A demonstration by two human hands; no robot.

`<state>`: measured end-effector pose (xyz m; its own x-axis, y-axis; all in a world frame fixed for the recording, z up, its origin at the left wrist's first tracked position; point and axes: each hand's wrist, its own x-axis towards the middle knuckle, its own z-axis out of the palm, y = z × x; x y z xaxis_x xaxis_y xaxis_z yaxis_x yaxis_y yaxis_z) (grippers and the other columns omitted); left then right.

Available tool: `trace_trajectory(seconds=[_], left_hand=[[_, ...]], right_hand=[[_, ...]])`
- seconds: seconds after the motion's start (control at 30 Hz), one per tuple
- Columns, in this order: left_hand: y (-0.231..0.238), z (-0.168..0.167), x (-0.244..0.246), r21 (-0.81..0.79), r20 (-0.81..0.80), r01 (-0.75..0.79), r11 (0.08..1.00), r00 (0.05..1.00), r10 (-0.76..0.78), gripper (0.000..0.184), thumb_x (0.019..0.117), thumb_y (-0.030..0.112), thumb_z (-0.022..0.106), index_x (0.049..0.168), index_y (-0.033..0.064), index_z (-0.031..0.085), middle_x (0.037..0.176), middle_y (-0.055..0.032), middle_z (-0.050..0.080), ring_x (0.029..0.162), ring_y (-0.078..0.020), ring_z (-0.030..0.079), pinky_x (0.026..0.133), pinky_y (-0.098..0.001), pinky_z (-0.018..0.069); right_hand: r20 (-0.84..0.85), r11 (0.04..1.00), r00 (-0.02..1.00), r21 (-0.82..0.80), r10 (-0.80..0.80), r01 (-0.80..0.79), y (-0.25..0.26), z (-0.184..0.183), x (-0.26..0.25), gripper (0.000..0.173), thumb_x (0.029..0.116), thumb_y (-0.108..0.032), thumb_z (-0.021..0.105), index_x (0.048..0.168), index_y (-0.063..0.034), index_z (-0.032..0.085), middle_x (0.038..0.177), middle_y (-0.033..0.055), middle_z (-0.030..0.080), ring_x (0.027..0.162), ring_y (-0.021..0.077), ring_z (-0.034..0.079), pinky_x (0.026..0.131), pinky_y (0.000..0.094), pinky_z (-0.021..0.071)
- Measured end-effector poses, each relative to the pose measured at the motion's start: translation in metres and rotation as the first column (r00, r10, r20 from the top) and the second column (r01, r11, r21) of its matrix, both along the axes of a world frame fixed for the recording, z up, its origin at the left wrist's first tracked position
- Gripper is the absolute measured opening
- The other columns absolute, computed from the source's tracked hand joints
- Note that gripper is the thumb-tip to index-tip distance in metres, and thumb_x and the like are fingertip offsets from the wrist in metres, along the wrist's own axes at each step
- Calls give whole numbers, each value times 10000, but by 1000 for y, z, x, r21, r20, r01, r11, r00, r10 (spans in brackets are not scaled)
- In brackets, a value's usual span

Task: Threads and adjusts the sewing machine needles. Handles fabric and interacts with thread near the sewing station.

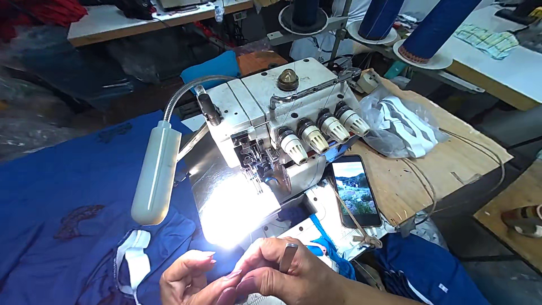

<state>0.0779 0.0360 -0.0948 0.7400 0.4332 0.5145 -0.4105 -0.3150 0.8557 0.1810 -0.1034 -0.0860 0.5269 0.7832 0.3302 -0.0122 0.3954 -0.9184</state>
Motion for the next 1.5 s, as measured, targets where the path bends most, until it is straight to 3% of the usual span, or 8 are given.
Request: trace_trajectory(seconds=[0.13, 0.27, 0.33, 0.47, 0.7, 0.93, 1.23, 1.5], left_hand=[[0, -1, -1, -23, -17, 60, 998, 998, -61, 177, 1015, 280, 641, 1089, 326, 795, 1279, 200, 626, 1203, 12, 562, 1036, -173, 453], [-2, 0, 2, -42, -85, 85, 995, 992, -88, 221, 1033, 358, 598, 1157, 315, 775, 1257, 166, 647, 1155, -4, 597, 979, -189, 502], [-4, 0, 0, -25, -138, 37, 999, 990, -40, 287, 1015, 421, 608, 1214, 273, 752, 1236, 113, 647, 1123, -31, 614, 951, -219, 534], [-3, 6, -2, -18, -243, -85, 996, 967, 78, 211, 939, 199, 715, 1125, 114, 769, 1074, 5, 685, 922, -61, 685, 804, -228, 615], [2, 14, 2, -21, -266, -91, 996, 960, 82, 129, 944, 102, 702, 1027, 67, 794, 913, -2, 719, 797, -62, 689, 715, -203, 601], [4, 18, 3, -126, -208, -7, 992, 978, -20, 128, 938, 21, 688, 1027, -2, 778, 935, -61, 751, 783, -115, 736, 734, -253, 643], [9, 23, 6, -158, -156, 86, 984, 981, -111, 129, 942, -17, 667, 1036, -70, 738, 879, -69, 770, 764, -90, 745, 742, -228, 634], [11, 25, 13, 12, -154, 70, 997, 986, -67, 91, 932, 1, 683, 950, -19, 771, 838, -52, 754, 746, -78, 729, 713, -214, 625]], right_hand=[[-81, 999, 996, -22, 34, -36, -3, -5, -1, 148, 1022, -52, 549, 1011, 66, 638, 844, -12, 630, 683, -92, 475, 619, 91, 389], [-46, 993, 993, -65, -106, 103, -8, -2, -2, 138, 1000, -57, 563, 958, 35, 657, 782, -55, 627, 675, -107, 497, 615, 83, 406], [-85, 980, 980, -105, -179, 169, -11, -5, -3, 157, 1012, -114, 560, 948, -64, 694, 775, -120, 640, 648, -130, 486, 594, 73, 404], [-238, 962, 938, -169, -253, 216, -10, -14, -1, 138, 993, -239, 644, 925, -201, 758, 672, -92, 615, 521, -77, 451, 483, 91, 372], [-288, 964, 923, -152, -256, 220, 1, -10, 0, 141, 962, -206, 680, 842, -169, 746, 598, -69, 569, 469, -62, 418, 435, 102, 334], [-280, 968, 930, -142, -238, 205, 2, -10, -1, 135, 959, -195, 684, 846, -156, 745, 578, -76, 543, 455, -66, 397, 423, 97, 316], [-271, 987, 950, -91, -155, 135, 0, -8, 2, 120, 973, -207, 678, 894, -153, 750, 609, -100, 555, 479, -85, 398, 440, 87, 323], [-295, 986, 943, -100, -154, 130, -4, -8, 5, 119, 957, -194, 687, 855, -157, 734, 581, -101, 513, 470, -76, 390, 435, 94, 312]])
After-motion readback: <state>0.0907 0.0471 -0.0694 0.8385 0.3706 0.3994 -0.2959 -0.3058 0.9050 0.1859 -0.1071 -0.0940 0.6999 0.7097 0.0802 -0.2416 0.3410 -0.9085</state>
